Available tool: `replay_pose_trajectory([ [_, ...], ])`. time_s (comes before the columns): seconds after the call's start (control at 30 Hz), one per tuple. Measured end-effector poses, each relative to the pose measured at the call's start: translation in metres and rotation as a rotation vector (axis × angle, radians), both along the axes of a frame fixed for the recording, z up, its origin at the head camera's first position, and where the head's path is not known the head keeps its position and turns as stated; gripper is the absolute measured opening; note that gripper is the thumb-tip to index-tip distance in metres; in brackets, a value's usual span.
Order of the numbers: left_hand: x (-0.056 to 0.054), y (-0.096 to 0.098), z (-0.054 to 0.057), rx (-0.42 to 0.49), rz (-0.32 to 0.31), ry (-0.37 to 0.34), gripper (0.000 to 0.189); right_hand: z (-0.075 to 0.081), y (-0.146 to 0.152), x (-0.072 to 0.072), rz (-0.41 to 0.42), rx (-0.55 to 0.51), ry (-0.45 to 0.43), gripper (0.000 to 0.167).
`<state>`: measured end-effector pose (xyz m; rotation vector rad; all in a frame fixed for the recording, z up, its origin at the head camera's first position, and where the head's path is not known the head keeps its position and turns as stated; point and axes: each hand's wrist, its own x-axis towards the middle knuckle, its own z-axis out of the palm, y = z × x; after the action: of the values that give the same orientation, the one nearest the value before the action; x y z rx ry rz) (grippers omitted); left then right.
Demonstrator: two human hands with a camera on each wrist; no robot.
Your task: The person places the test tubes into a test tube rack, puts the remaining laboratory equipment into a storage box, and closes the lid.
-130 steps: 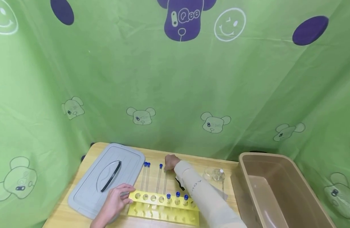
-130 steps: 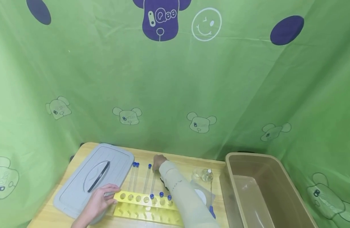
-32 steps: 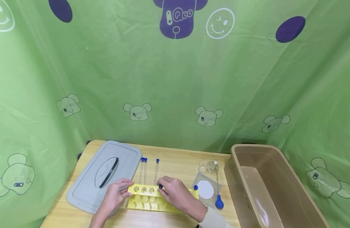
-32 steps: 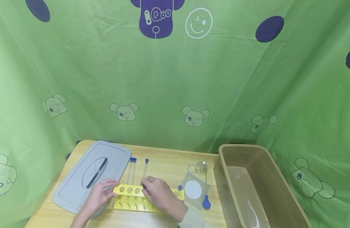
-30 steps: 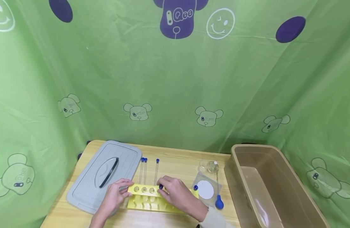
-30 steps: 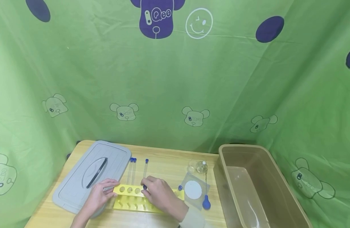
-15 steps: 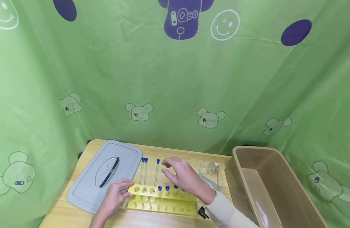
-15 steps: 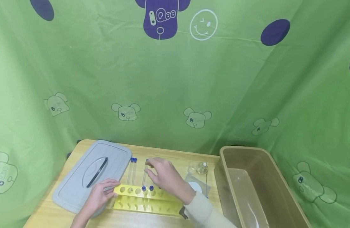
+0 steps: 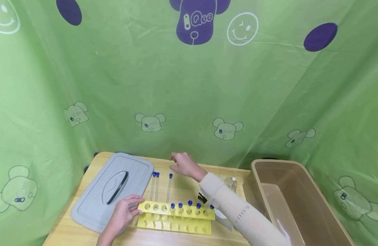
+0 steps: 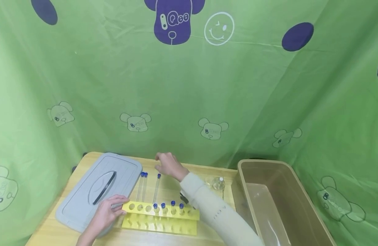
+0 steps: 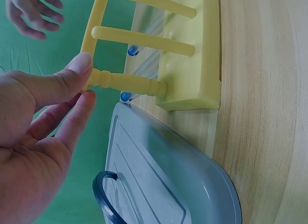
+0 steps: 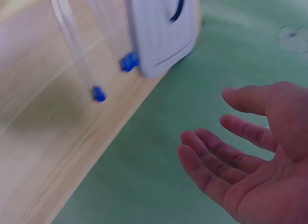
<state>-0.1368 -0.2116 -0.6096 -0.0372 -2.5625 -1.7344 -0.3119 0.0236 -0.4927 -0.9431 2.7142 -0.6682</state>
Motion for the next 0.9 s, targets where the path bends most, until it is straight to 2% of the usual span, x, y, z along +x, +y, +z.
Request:
replay_pose_trajectory([
  [0.13, 0.001, -0.002, 0.0, 0.011, 0.0, 0.0, 0.041, -0.019, -0.009, -0.024, -0.018, 0.072, -0.104, 0.034],
  [0.27, 0.0, -0.004, -0.001, 0.004, -0.012, 0.016, 0.041, -0.037, -0.014, -0.04, -0.077, 0.096, -0.223, 0.037],
  [0.33, -0.001, -0.005, -0.002, -0.005, -0.022, 0.033, 0.04, -0.046, -0.016, -0.045, -0.125, 0.108, -0.268, 0.015],
  [0.37, -0.002, -0.005, -0.003, -0.009, -0.023, 0.039, 0.04, -0.051, -0.017, -0.048, -0.145, 0.118, -0.283, 0.013],
  [0.5, -0.002, -0.006, -0.005, -0.012, -0.038, 0.043, 0.04, -0.074, -0.026, -0.054, -0.173, 0.194, -0.264, 0.052],
  [0.63, -0.002, -0.008, -0.005, -0.01, -0.043, 0.039, 0.04, -0.094, -0.038, -0.056, -0.147, 0.295, -0.228, 0.039],
  [0.73, -0.003, -0.008, -0.005, -0.02, -0.047, 0.054, 0.039, -0.103, -0.045, -0.056, -0.147, 0.359, -0.244, 0.028],
  [0.9, -0.003, -0.009, -0.006, -0.047, -0.058, 0.068, 0.04, -0.114, -0.052, -0.054, -0.178, 0.433, -0.26, 0.027],
])
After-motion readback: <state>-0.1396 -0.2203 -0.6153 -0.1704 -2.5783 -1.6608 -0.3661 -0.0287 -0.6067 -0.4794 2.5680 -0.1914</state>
